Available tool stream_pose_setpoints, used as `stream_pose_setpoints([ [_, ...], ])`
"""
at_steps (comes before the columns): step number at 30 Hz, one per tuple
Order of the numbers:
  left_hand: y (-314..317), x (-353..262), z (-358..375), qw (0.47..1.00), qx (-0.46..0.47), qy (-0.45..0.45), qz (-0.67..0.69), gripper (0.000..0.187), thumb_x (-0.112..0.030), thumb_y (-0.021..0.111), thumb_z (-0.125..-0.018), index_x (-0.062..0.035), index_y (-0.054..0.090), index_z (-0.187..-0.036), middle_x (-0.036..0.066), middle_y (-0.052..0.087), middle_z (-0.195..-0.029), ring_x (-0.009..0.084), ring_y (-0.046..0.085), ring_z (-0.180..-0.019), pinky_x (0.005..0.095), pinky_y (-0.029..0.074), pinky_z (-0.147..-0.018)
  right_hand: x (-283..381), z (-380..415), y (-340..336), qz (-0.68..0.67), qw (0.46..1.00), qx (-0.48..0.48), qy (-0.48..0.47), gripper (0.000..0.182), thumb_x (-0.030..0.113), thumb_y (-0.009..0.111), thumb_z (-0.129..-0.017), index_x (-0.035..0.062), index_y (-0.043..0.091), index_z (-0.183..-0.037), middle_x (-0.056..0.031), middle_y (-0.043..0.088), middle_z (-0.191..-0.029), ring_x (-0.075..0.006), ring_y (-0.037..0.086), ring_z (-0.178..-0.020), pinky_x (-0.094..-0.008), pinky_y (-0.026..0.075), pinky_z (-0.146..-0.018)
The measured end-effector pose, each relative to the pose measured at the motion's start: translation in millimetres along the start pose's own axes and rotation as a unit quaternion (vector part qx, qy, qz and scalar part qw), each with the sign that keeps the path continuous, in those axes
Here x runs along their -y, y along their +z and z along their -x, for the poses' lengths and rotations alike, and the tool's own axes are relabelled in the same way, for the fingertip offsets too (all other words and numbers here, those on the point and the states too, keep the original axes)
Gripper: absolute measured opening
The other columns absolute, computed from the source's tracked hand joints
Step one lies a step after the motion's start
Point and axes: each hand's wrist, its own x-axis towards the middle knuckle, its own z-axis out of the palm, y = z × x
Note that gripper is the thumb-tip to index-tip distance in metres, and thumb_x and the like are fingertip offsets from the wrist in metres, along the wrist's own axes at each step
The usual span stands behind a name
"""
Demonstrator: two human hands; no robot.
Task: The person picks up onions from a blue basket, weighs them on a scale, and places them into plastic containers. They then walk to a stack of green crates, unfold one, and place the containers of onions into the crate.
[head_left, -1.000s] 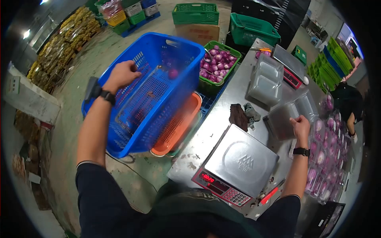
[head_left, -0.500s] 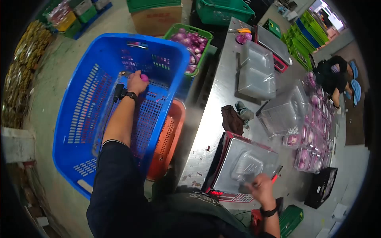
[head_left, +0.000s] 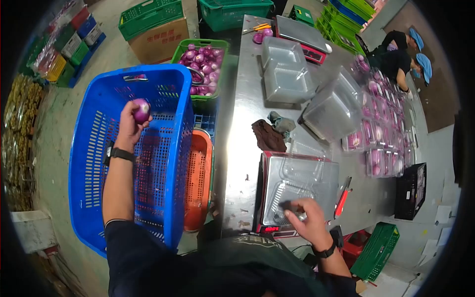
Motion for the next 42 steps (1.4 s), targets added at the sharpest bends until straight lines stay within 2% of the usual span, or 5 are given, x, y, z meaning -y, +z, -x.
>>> stream_pose_setpoints([
  [13, 195.3, -2.1, 274.4, 0.932, 0.331, -0.130, 0.071, 0.055, -0.052, 0.033, -0.107, -0.0065, 0.060, -0.121, 0.020, 0.072, -0.098, 0.0249, 0.072, -0.062, 0.0256, 0.049, -0.040, 39.9, -8.4, -11.2, -0.173, 0.962, -0.091, -0.188, 0.040, 0.017, 0.084, -0.079, 0.0025, 0.066, -0.113, -0.0119, 0.068, -0.097, -0.0221, 0.066, -0.072, -0.0323, 0.054, -0.063],
  [25, 213.1, 77.1, 392.6, 0.942, 0.288, -0.113, -0.133, 0.059, -0.027, 0.059, -0.105, -0.0065, 0.033, -0.153, 0.014, 0.057, -0.131, 0.0178, 0.062, -0.108, 0.0340, 0.056, -0.089, -11.3, 31.3, -21.6, -0.176, 0.970, -0.074, -0.149, 0.068, 0.026, 0.086, -0.071, 0.0026, 0.061, -0.129, -0.0175, 0.069, -0.108, -0.0352, 0.069, -0.095, -0.0424, 0.055, -0.085],
  [34, 25.2, 34.3, 440.4, 0.869, -0.319, 0.279, -0.257, 0.034, -0.013, 0.076, -0.091, -0.0018, 0.064, -0.121, 0.006, 0.066, -0.106, 0.0156, 0.061, -0.095, 0.0307, 0.051, -0.088, -70.6, 34.3, -8.6, 0.022, 0.998, 0.031, -0.054, 0.062, 0.019, 0.083, -0.069, 0.0008, 0.061, -0.124, -0.0218, 0.063, -0.119, -0.0408, 0.061, -0.113, -0.0466, 0.050, -0.098],
  [40, -136.2, 67.3, 432.4, 0.708, -0.603, 0.179, -0.320, 0.052, -0.033, 0.076, -0.091, 0.0002, 0.060, -0.128, 0.014, 0.068, -0.113, 0.0180, 0.065, -0.099, 0.0311, 0.052, -0.087, -48.6, 44.5, -21.1, 0.035, 0.989, -0.082, -0.116, 0.056, 0.017, 0.083, -0.073, 0.0003, 0.063, -0.122, -0.0216, 0.062, -0.128, -0.0406, 0.058, -0.119, -0.0466, 0.047, -0.104],
  [42, -145.8, 63.7, 427.5, 0.789, -0.565, 0.102, -0.220, 0.054, -0.035, 0.073, -0.092, 0.0006, 0.059, -0.130, 0.016, 0.069, -0.116, 0.0222, 0.066, -0.101, 0.0349, 0.053, -0.089, -25.8, 54.7, -28.4, -0.003, 0.982, -0.130, -0.135, 0.050, 0.007, 0.081, -0.075, 0.0011, 0.064, -0.122, -0.0189, 0.064, -0.123, -0.0364, 0.062, -0.113, -0.0425, 0.049, -0.099],
])
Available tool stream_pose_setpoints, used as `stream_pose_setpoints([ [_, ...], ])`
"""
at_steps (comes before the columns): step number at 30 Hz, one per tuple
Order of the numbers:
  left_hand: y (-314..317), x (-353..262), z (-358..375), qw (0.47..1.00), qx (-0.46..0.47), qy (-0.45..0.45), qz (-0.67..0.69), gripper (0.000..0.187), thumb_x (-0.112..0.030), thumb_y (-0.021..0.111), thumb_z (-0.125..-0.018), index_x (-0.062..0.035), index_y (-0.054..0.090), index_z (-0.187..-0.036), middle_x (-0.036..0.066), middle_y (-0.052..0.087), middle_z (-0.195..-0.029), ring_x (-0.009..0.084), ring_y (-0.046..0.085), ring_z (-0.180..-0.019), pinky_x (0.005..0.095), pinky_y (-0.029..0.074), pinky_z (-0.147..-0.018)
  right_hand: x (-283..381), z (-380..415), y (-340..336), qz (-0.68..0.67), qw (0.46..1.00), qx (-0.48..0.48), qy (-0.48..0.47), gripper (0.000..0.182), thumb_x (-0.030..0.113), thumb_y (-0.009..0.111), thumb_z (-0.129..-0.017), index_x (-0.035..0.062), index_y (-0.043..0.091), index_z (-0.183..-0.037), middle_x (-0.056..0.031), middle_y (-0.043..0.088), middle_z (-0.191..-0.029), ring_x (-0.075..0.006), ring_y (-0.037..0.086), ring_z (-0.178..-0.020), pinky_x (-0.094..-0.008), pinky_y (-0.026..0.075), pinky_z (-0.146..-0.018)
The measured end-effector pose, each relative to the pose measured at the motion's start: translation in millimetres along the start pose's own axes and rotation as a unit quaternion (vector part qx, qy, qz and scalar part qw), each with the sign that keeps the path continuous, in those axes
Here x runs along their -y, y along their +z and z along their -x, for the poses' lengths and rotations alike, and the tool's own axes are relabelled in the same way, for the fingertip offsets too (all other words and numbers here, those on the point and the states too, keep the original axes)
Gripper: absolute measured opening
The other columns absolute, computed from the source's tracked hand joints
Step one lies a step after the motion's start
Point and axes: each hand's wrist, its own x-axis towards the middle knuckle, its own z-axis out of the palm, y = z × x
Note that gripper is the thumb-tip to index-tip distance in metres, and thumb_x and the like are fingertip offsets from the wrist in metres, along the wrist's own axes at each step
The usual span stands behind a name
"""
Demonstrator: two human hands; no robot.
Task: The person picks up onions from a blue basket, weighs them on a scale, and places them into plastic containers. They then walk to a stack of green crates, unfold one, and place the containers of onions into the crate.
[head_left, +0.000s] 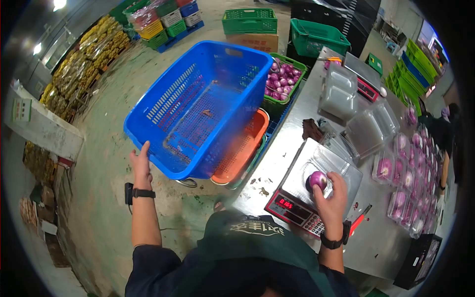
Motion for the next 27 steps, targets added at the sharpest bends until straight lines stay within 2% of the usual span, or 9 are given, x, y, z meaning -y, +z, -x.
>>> stream_pose_setpoints([
  [2, 5.1, -1.2, -6.1, 0.988, 0.084, -0.117, 0.061, 0.056, -0.037, 0.071, -0.093, 0.0010, 0.058, -0.132, 0.019, 0.069, -0.120, 0.0263, 0.068, -0.104, 0.0387, 0.054, -0.092, 25.6, 7.2, 4.4, -0.059, 0.998, 0.014, 0.027, 0.049, 0.007, 0.081, -0.077, 0.0010, 0.064, -0.122, -0.0176, 0.065, -0.122, -0.0335, 0.063, -0.111, -0.0403, 0.051, -0.097],
  [4, 9.6, -3.4, -9.2, 0.862, 0.294, -0.220, 0.349, 0.047, -0.034, 0.066, -0.095, -0.0002, 0.059, -0.127, 0.018, 0.071, -0.117, 0.0299, 0.069, -0.102, 0.0453, 0.056, -0.092, 56.4, 16.3, 14.9, -0.120, 0.990, 0.042, 0.059, 0.047, 0.006, 0.080, -0.079, 0.0005, 0.063, -0.123, -0.0137, 0.066, -0.117, -0.0261, 0.066, -0.105, -0.0359, 0.053, -0.091],
  [10, 7.0, 30.2, -31.3, 0.825, 0.347, -0.238, 0.378, 0.045, -0.021, 0.064, -0.092, -0.0019, 0.057, -0.132, 0.015, 0.069, -0.117, 0.0286, 0.070, -0.102, 0.0450, 0.059, -0.087, 133.0, 45.2, 119.3, -0.326, 0.911, 0.164, 0.192, 0.063, 0.010, 0.079, -0.086, -0.0010, 0.050, -0.140, -0.0128, 0.058, -0.130, -0.0206, 0.061, -0.111, -0.0313, 0.055, -0.080],
  [15, 5.4, 33.6, -37.6, 0.848, 0.328, -0.146, 0.390, 0.046, -0.007, 0.066, -0.083, -0.0010, 0.057, -0.127, 0.010, 0.066, -0.108, 0.0253, 0.067, -0.096, 0.0395, 0.058, -0.085, 191.0, -2.8, 216.5, -0.388, 0.894, 0.139, 0.174, 0.063, 0.018, 0.075, -0.093, -0.0006, 0.044, -0.145, -0.0106, 0.055, -0.135, -0.0195, 0.056, -0.120, -0.0283, 0.054, -0.079],
  [19, 10.8, 45.4, -42.9, 0.860, 0.307, -0.113, 0.391, 0.058, -0.003, 0.069, -0.077, 0.0012, 0.048, -0.131, 0.010, 0.061, -0.110, 0.0237, 0.061, -0.102, 0.0381, 0.052, -0.091, 217.4, -66.8, 258.7, -0.406, 0.844, 0.159, 0.313, 0.073, 0.038, 0.075, -0.093, -0.0020, 0.044, -0.145, -0.0095, 0.061, -0.127, -0.0187, 0.060, -0.108, -0.0316, 0.050, -0.091],
  [23, 0.5, 30.1, -45.7, 0.862, 0.278, -0.061, 0.419, 0.060, -0.004, 0.073, -0.075, 0.0030, 0.048, -0.128, 0.011, 0.068, -0.097, 0.0249, 0.068, -0.083, 0.0382, 0.057, -0.075, 194.6, -118.6, 297.3, -0.505, 0.778, 0.195, 0.318, 0.048, 0.036, 0.069, -0.097, 0.0018, 0.063, -0.130, -0.0089, 0.070, -0.121, -0.0217, 0.066, -0.105, -0.0341, 0.051, -0.097],
  [24, -3.3, 32.6, -50.4, 0.876, 0.311, -0.139, 0.341, 0.063, -0.006, 0.076, -0.072, 0.0029, 0.048, -0.128, 0.014, 0.068, -0.101, 0.0247, 0.068, -0.086, 0.0381, 0.058, -0.076, 166.6, -133.3, 310.1, -0.475, 0.819, 0.200, 0.254, 0.048, 0.037, 0.065, -0.098, 0.0015, 0.062, -0.130, -0.0102, 0.070, -0.121, -0.0238, 0.068, -0.103, -0.0360, 0.053, -0.095],
  [25, 5.7, 43.6, -51.5, 0.845, 0.355, -0.133, 0.378, 0.070, -0.008, 0.074, -0.076, 0.0041, 0.042, -0.138, 0.016, 0.061, -0.122, 0.0270, 0.064, -0.105, 0.0404, 0.055, -0.092, 186.3, -142.8, 304.5, -0.524, 0.752, 0.275, 0.291, 0.050, 0.039, 0.061, -0.099, 0.0003, 0.062, -0.132, -0.0123, 0.071, -0.121, -0.0257, 0.069, -0.106, -0.0373, 0.053, -0.099],
  [27, 14.2, 46.5, -46.6, 0.930, 0.191, -0.034, 0.313, 0.090, -0.015, 0.077, -0.076, 0.0047, 0.032, -0.151, 0.023, 0.052, -0.140, 0.0310, 0.048, -0.133, 0.0436, 0.042, -0.112, 222.7, -144.9, 299.9, -0.529, 0.692, 0.397, 0.288, 0.063, 0.040, 0.048, -0.102, -0.0026, 0.047, -0.148, -0.0215, 0.059, -0.140, -0.0362, 0.061, -0.122, -0.0486, 0.048, -0.107],
])
